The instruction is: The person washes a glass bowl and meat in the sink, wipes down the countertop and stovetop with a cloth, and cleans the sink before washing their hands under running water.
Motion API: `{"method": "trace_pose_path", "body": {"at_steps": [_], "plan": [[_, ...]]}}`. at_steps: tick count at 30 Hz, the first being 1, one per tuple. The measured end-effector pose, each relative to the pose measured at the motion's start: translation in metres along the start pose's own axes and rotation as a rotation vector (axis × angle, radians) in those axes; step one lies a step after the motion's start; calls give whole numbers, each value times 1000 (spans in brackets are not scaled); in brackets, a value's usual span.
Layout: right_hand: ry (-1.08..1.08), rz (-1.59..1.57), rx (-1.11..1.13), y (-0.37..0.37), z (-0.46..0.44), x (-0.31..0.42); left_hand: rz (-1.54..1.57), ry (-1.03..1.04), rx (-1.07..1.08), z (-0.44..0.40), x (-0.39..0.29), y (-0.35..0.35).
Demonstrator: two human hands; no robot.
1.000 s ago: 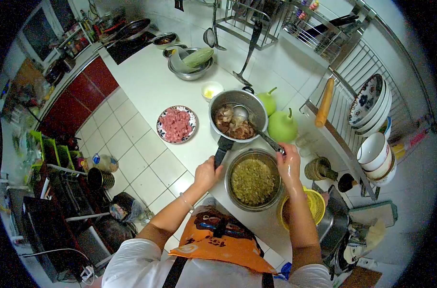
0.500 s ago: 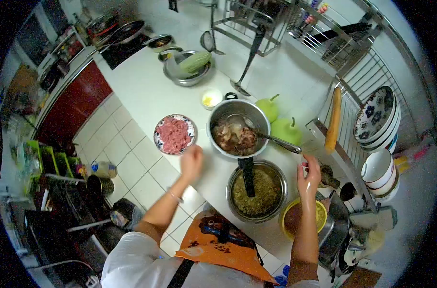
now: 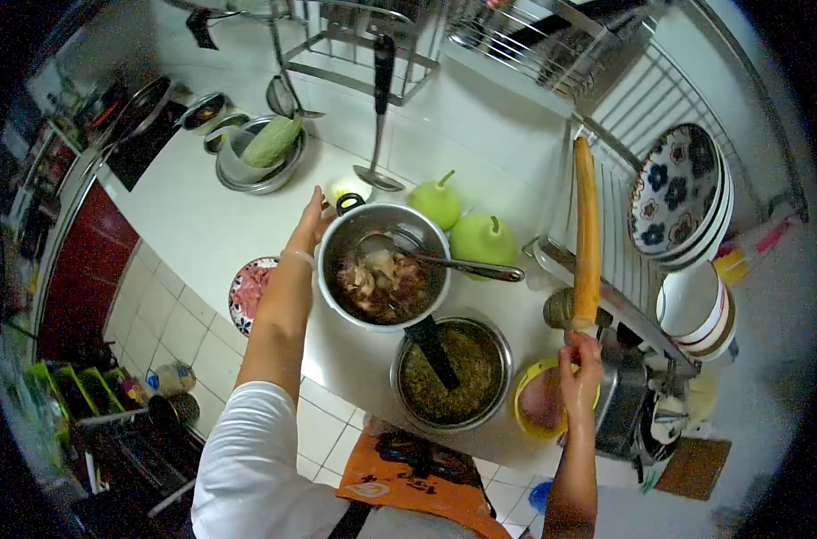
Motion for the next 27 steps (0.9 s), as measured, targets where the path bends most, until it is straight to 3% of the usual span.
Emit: {"method": "trace_pose_path", "body": {"at_steps": [2, 4, 5, 7, 10, 11, 12, 13, 14, 17, 21, 25, 27], "plan": [[-18, 68, 20, -3, 0, 1, -34, 17, -102, 22, -5, 19], [-109, 219, 66, -12, 4, -14, -152, 87, 5, 44, -14, 11], [-18, 74, 60, -17, 7, -18, -353, 294, -90, 39, -16, -21], [38, 122, 8, -35, 21, -33, -953, 645, -411, 61, -16, -94], [108, 192, -83, -72, 51, -74, -1638, 614, -896, 124, -4, -238], [167, 209, -128, -85, 63, -90, -1095, 638, -450, 121, 11, -305], [214, 226, -170, -96, 71, -100, -557, 136, -449, 208, 18, -228], [249, 297, -223, -107, 81, -121, -440, -8, -513, 210, 19, -246], [279, 363, -270, -117, 93, -147, -337, -10, -397, 210, 25, -245], [501, 318, -379, -144, 125, -221, -425, -78, -498, 203, 41, -251], [515, 374, -314, -134, 139, -294, -339, -106, -488, 227, 65, -223], [329, 453, 111, -77, 106, -342, -356, -78, -379, 247, 101, -198], [263, 471, 209, -61, 88, -338, -322, -81, -312, 261, 115, -189]]}}
Point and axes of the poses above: each hand's wrist, its own z-axis away from the middle knuckle, its own y-axis out of the palm, x = y × z, the point moved 2 cm from there along -z, towards the middle knuckle, and after that the axes turned 9 degrees about -y, right-handed, at the moved point
